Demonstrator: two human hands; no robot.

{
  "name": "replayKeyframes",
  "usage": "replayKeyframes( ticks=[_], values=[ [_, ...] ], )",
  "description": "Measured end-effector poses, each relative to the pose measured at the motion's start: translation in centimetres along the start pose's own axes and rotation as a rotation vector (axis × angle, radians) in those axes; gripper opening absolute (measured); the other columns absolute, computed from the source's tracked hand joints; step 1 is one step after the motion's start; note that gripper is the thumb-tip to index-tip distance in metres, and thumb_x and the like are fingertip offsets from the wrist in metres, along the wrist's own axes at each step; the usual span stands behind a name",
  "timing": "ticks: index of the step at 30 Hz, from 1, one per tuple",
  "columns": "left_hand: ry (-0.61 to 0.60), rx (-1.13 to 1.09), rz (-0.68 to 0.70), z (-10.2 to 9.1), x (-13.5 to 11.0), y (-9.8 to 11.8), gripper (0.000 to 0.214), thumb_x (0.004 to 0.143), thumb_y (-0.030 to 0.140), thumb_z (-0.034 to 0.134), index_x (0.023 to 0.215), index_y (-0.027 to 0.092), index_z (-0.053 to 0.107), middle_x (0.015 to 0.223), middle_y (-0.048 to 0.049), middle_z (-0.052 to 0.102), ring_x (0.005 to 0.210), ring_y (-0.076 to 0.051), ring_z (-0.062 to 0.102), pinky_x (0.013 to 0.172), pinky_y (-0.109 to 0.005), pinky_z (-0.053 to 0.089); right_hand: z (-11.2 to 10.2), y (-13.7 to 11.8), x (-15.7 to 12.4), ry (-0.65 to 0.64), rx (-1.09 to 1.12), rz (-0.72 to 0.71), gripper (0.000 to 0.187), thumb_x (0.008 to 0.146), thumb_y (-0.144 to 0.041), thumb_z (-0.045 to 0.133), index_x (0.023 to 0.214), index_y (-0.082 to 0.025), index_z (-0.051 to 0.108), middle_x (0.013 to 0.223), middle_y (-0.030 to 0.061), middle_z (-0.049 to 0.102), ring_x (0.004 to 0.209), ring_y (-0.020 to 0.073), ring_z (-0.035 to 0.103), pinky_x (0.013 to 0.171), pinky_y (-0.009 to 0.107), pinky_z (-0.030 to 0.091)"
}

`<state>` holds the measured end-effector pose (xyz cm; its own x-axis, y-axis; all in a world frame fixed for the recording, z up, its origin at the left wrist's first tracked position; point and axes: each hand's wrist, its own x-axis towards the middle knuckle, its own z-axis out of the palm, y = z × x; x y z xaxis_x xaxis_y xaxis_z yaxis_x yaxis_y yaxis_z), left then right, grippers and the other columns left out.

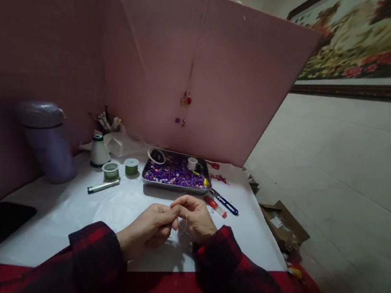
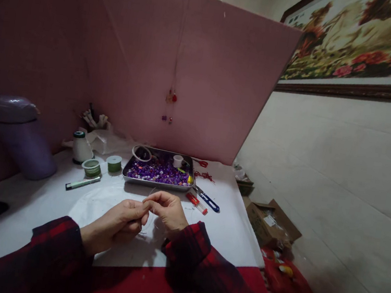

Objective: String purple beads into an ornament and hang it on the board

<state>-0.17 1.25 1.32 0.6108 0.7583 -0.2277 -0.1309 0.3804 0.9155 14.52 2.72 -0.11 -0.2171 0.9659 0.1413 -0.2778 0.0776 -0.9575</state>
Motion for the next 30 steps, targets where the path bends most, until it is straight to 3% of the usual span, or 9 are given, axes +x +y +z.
replayKeyframes(
  ticks=[6, 11, 17, 19, 21, 22, 24, 26, 30],
  values=[
    [-0.03, -0.015, -0.02, -0.2, 0.1, -0.1, 0.041, 0.074, 0.056, 0.058, 0.065, 0.017, 0.049, 0.035, 0.0119, 0.021, 0.031, -0.002, 0.009, 0.033, -0.019, 0.006, -0.3, 0.1, 0.0, -0.108, 0.002, 0.013, 0.025, 0.064, -0.037, 0.075, 0.07, -0.017, 0.061, 0.057, -0.0025, 0.056, 0.051, 0.0104, 0.05, 0.054, 0.024, 0.039],
    [0.016, 0.078, -0.037, -0.3, 0.2, 0.0, 0.042, 0.072, 0.058, 0.058, 0.067, 0.017, 0.051, 0.035, 0.0119, 0.022, 0.032, -0.003, 0.01, 0.034, -0.02, 0.007, 0.0, 0.1, 0.0, -0.056, -0.004, 0.044, 0.019, 0.067, -0.032, 0.071, 0.065, -0.016, 0.06, 0.057, -0.0031, 0.053, 0.05, 0.0089, 0.047, 0.052, 0.022, 0.038],
    [0.099, 0.544, -0.045, -0.2, 0.7, -0.6, 0.035, 0.068, 0.047, 0.06, 0.057, 0.013, 0.056, 0.039, 0.0064, 0.035, 0.036, -0.006, 0.026, 0.039, -0.022, 0.016, -0.2, -1.2, 0.4, 0.056, 0.211, 0.03, 0.019, 0.067, -0.029, 0.072, 0.07, -0.016, 0.059, 0.095, 0.0061, 0.065, 0.091, 0.0168, 0.061, 0.081, 0.03, 0.046],
    [0.111, 0.706, -0.046, -0.1, 0.6, -0.6, 0.031, 0.067, 0.041, 0.058, 0.054, 0.013, 0.056, 0.042, 0.0039, 0.041, 0.04, -0.008, 0.031, 0.042, -0.023, 0.02, -1.0, -1.8, 0.6, 0.079, 0.32, 0.053, 0.023, 0.066, -0.027, 0.074, 0.071, -0.016, 0.055, 0.095, 0.0067, 0.066, 0.091, 0.0181, 0.062, 0.081, 0.032, 0.048],
    [0.106, 0.854, -0.032, 0.1, 0.3, -0.4, 0.025, 0.066, 0.035, 0.055, 0.051, 0.014, 0.055, 0.043, 0.0027, 0.043, 0.043, -0.009, 0.035, 0.044, -0.023, 0.024, -2.2, -2.3, 1.0, 0.131, 0.395, 0.049, 0.026, 0.064, -0.025, 0.074, 0.073, -0.017, 0.051, 0.086, 0.0046, 0.066, 0.078, 0.0146, 0.064, 0.07, 0.028, 0.05],
    [0.103, 0.927, -0.016, 0.2, 0.0, -0.3, 0.023, 0.065, 0.031, 0.054, 0.049, 0.014, 0.054, 0.044, 0.0026, 0.043, 0.044, -0.01, 0.036, 0.045, -0.023, 0.024, -2.9, -2.5, 1.1, 0.17, 0.418, 0.042, 0.028, 0.063, -0.024, 0.075, 0.074, -0.018, 0.05, 0.076, 0.0013, 0.064, 0.066, 0.0106, 0.061, 0.059, 0.022, 0.049],
    [0.102, 1.052, 0.015, 0.2, -0.5, -0.1, 0.02, 0.062, 0.026, 0.052, 0.045, 0.015, 0.051, 0.043, 0.0028, 0.039, 0.045, -0.01, 0.036, 0.046, -0.024, 0.024, -4.3, -3.0, 1.5, 0.216, 0.437, 0.015, 0.029, 0.063, -0.022, 0.074, 0.072, -0.019, 0.046, 0.056, -0.0067, 0.052, 0.042, 0.0034, 0.043, 0.038, 0.013, 0.032],
    [0.102, 1.141, 0.036, 0.1, -0.9, 0.0, 0.019, 0.061, 0.022, 0.05, 0.043, 0.016, 0.05, 0.042, 0.0028, 0.036, 0.044, -0.01, 0.032, 0.047, -0.025, 0.022, -5.6, -3.4, 1.7, 0.259, 0.421, -0.033, 0.03, 0.063, -0.021, 0.073, 0.069, -0.019, 0.043, 0.049, -0.0101, 0.04, 0.036, 0.0018, 0.027, 0.033, 0.013, 0.019],
    [0.106, 1.2, 0.089, -0.4, -1.2, 0.1, 0.018, 0.061, 0.021, 0.049, 0.044, 0.017, 0.054, 0.045, 0.0009, 0.038, 0.044, -0.009, 0.026, 0.046, -0.025, 0.02, -7.7, -4.2, 1.9, 0.397, 0.34, -0.095, 0.033, 0.058, -0.02, 0.074, 0.065, -0.019, 0.041, 0.048, -0.0106, 0.036, 0.036, 0.0009, 0.02, 0.033, 0.014, 0.013]
  ],
)
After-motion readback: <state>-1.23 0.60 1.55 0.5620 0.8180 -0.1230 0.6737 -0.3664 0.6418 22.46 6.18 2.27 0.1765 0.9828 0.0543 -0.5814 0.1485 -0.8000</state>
